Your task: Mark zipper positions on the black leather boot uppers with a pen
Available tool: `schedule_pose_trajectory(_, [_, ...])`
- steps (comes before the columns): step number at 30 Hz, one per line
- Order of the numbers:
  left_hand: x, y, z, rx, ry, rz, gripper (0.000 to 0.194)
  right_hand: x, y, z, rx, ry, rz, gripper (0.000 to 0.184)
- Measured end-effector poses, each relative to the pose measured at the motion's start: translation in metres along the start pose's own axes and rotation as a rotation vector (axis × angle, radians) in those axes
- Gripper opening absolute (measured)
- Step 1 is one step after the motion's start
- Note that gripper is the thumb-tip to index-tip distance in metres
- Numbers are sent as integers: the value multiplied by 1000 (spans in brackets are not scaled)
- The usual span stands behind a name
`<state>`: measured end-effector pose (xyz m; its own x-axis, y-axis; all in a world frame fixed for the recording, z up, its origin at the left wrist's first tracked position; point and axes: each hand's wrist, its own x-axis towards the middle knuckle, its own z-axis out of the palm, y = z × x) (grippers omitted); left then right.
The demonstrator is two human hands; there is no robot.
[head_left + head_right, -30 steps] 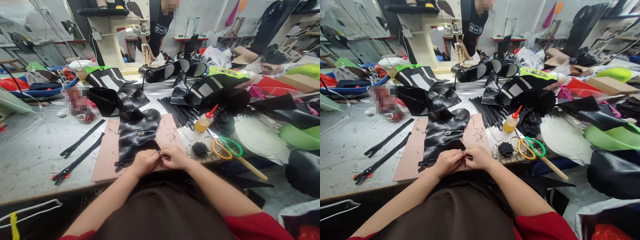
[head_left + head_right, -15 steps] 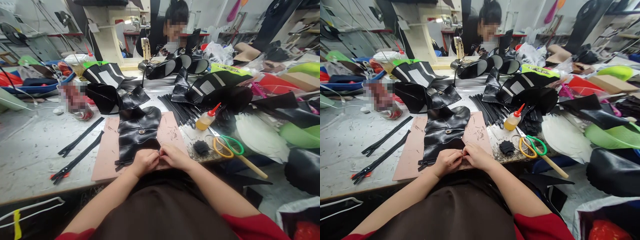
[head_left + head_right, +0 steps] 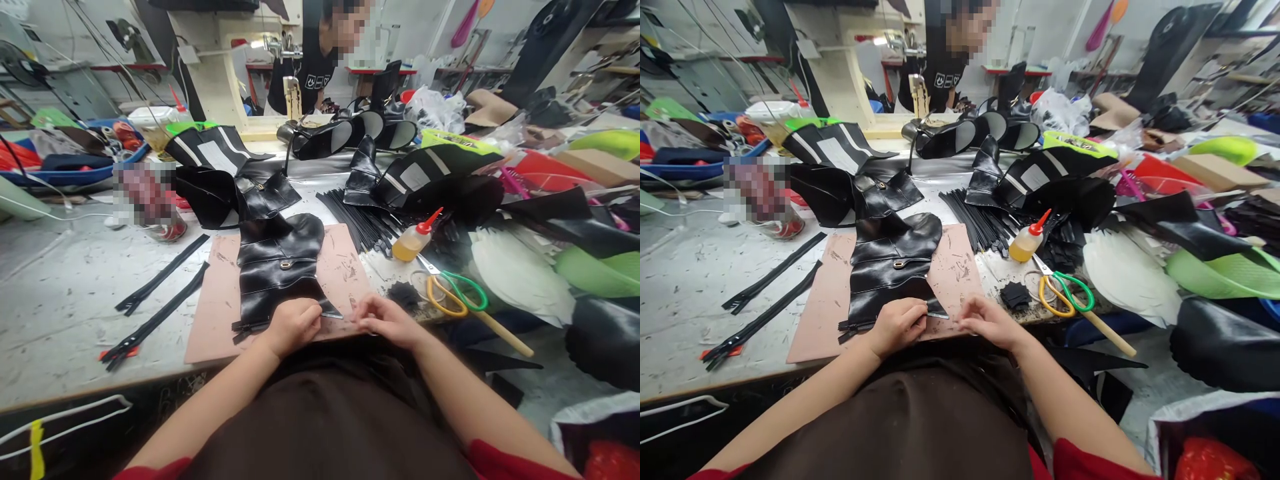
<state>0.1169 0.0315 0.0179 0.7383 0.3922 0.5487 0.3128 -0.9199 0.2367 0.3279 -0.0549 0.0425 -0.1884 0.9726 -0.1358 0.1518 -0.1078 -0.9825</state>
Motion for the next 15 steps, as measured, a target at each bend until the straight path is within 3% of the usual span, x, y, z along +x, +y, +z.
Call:
schedule_pose_trajectory(2, [0, 4, -2, -6, -22, 6, 14, -18, -10, -16, -69, -121, 84, 26])
schedule_pose_trajectory(4, [-1, 7, -7, -26, -47, 24, 14, -27, -19, -26, -158, -195, 79, 35])
schedule_pose_trajectory(7, [-9, -2, -24, -6, -6, -21, 20, -12, -25, -21, -220, -62, 64, 41])
schedule_pose_trajectory(8, [-14, -10, -32, 38, 51, -87, 19, 0, -25, -15, -215, 10, 73, 40])
schedule_pose_trajectory(11, [-30, -42, -56, 212, 216, -454, 21, 45, -19, 9, -104, 179, 142, 36])
schedule_pose_trajectory(13, [-42, -60, -69, 118, 145, -753, 39, 74, -14, 27, -17, 215, 174, 35])
schedule_pose_trajectory(15, [-51, -68, -76, -135, 38, -922, 52, 95, -12, 41, 35, 241, 154, 36])
